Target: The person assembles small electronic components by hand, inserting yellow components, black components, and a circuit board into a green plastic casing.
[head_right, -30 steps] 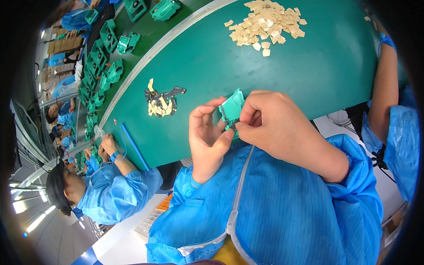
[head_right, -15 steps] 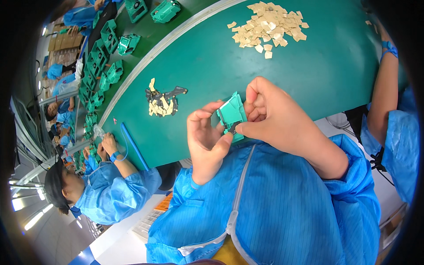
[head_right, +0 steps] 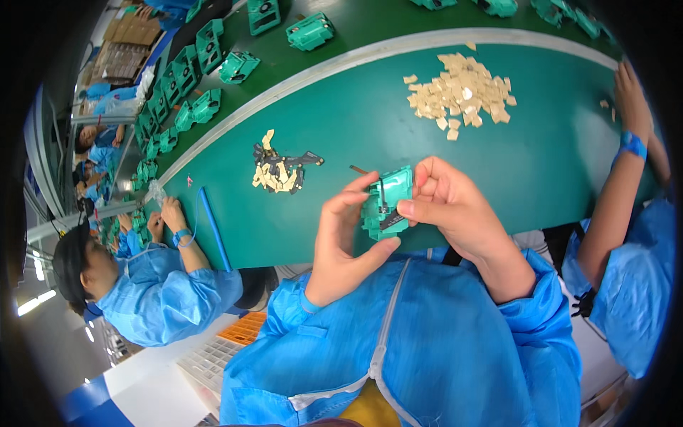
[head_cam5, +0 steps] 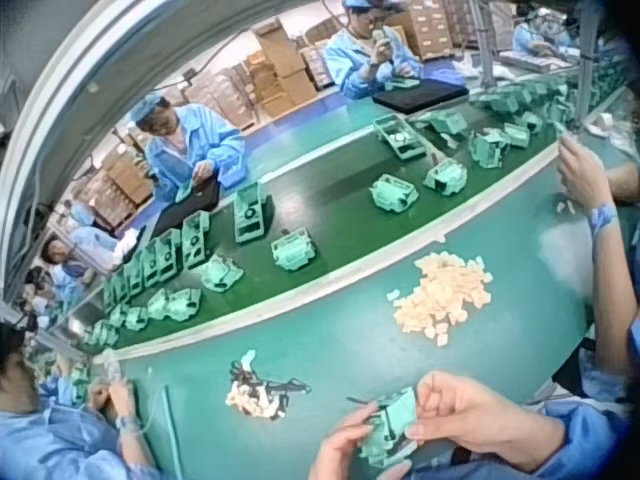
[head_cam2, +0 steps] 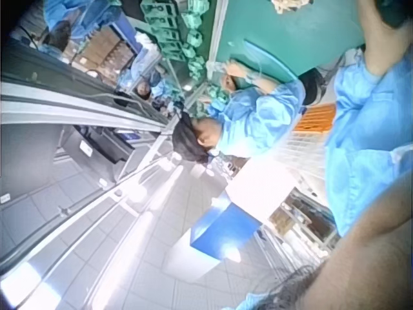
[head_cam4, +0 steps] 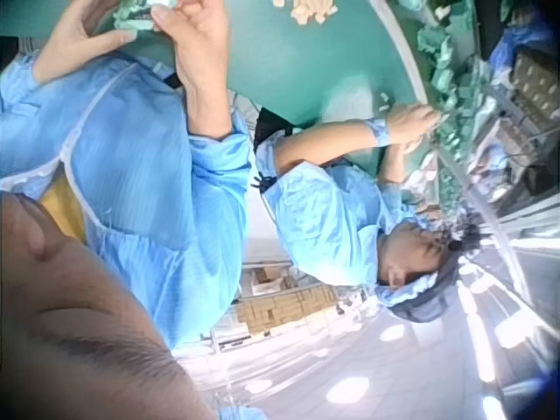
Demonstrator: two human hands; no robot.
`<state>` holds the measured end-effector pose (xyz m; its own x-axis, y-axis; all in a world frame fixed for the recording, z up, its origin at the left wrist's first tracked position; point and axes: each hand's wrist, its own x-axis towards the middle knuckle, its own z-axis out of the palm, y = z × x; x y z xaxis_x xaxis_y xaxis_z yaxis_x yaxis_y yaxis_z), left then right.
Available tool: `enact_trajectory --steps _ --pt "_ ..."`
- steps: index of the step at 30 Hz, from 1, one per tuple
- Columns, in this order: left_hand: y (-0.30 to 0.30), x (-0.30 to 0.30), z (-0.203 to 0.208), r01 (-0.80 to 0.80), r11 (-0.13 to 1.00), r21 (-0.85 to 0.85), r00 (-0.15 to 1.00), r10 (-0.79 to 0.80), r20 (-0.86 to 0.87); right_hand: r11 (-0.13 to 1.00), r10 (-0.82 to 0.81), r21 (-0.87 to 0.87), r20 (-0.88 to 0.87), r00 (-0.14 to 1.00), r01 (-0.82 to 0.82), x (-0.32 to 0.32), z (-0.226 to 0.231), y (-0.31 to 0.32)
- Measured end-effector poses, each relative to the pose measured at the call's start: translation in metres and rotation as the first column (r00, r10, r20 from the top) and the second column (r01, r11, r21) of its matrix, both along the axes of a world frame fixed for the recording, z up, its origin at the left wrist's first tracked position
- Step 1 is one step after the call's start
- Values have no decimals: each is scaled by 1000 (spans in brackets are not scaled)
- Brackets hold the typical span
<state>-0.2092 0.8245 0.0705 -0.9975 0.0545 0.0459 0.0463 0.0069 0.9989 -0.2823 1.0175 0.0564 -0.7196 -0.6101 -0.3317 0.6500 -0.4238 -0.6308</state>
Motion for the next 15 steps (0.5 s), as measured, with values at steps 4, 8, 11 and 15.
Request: enact_trajectory --steps 4,8,11,15 --pt "-2 -9 16 -30 918 -397 993 -18 -116 1000 -28 -8 -69 997 28 2 2 -7" --pt "-3 -17 28 -93 868 -489 989 22 -148 996 -6 -84 -13 1000 5 -9 -3 -5" --pt "-5 -23 30 -192 690 -698 962 -9 -274 1000 -1 13 22 1000 1 -19 15 -10" --pt "-8 -30 29 -281 604 -746 918 -57 -392 933 35 355 -253 967 60 -24 31 -20"
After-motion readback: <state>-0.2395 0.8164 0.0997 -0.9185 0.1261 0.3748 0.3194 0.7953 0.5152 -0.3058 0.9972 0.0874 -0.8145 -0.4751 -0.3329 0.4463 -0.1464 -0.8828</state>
